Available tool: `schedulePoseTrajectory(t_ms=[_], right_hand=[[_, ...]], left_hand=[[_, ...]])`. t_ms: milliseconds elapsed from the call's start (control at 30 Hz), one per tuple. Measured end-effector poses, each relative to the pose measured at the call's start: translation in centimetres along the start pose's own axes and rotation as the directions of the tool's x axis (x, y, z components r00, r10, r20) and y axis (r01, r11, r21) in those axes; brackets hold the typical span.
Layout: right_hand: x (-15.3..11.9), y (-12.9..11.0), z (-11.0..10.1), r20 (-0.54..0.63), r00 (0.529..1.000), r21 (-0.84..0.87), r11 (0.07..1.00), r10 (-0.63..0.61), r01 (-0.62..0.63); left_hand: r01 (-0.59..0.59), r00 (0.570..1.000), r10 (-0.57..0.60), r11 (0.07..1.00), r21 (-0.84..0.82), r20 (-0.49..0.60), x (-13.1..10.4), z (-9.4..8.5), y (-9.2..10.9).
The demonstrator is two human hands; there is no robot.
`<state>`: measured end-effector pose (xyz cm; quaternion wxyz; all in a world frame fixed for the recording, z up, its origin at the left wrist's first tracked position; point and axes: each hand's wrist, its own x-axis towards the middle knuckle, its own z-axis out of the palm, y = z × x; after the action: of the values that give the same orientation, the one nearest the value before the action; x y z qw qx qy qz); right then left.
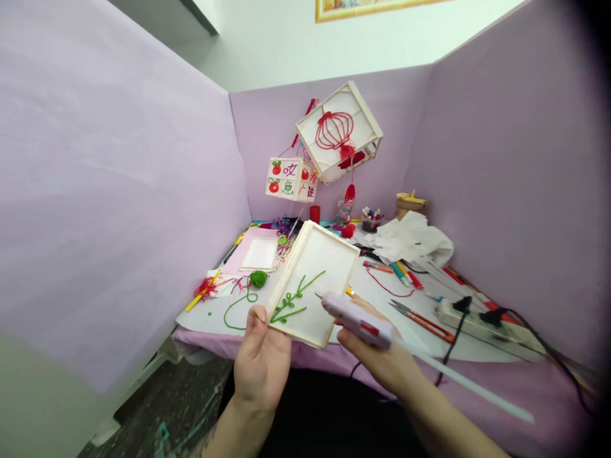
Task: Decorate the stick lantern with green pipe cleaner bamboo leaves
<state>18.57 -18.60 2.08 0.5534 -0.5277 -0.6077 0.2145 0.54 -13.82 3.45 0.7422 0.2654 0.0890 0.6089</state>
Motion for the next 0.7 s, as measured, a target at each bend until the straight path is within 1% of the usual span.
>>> schedulePoseTrajectory(t_ms=[33,100,267,500,700], right_hand=[[0.2,-0.4,0.5,0.022,0.999,-0.030,0.999,-0.044,0.044],[0.6,-0.8,1.2,0.018,0.996,-0.081,0.993,-0.083,0.085],[0.5,-1.0,1.7,0.027,0.998,-0.092,0.994,-0.059,0.061],[0.3,-0.6,1.8,0.043,0.998,-0.048,0.998,-0.047,0.049],[0.3,-0.4,1.9,0.030,0.998,-0.042,0.997,-0.062,0.063]], left_hand=[[-0.003,1.000,0.003,1.000,0.006,0.007,-0.2,0.1,0.0],[-0.007,1.000,0.007,1.000,0.023,0.023,-0.6,0.2,0.1],[-0.014,0.999,0.010,0.996,0.088,0.050,-1.4,0.3,0.1],[-0.023,0.995,0.015,0.997,0.080,0.101,-1.9,0.2,-0.3],[-0.034,0.996,0.024,0.992,0.123,0.085,-2.1,0.1,-0.3]])
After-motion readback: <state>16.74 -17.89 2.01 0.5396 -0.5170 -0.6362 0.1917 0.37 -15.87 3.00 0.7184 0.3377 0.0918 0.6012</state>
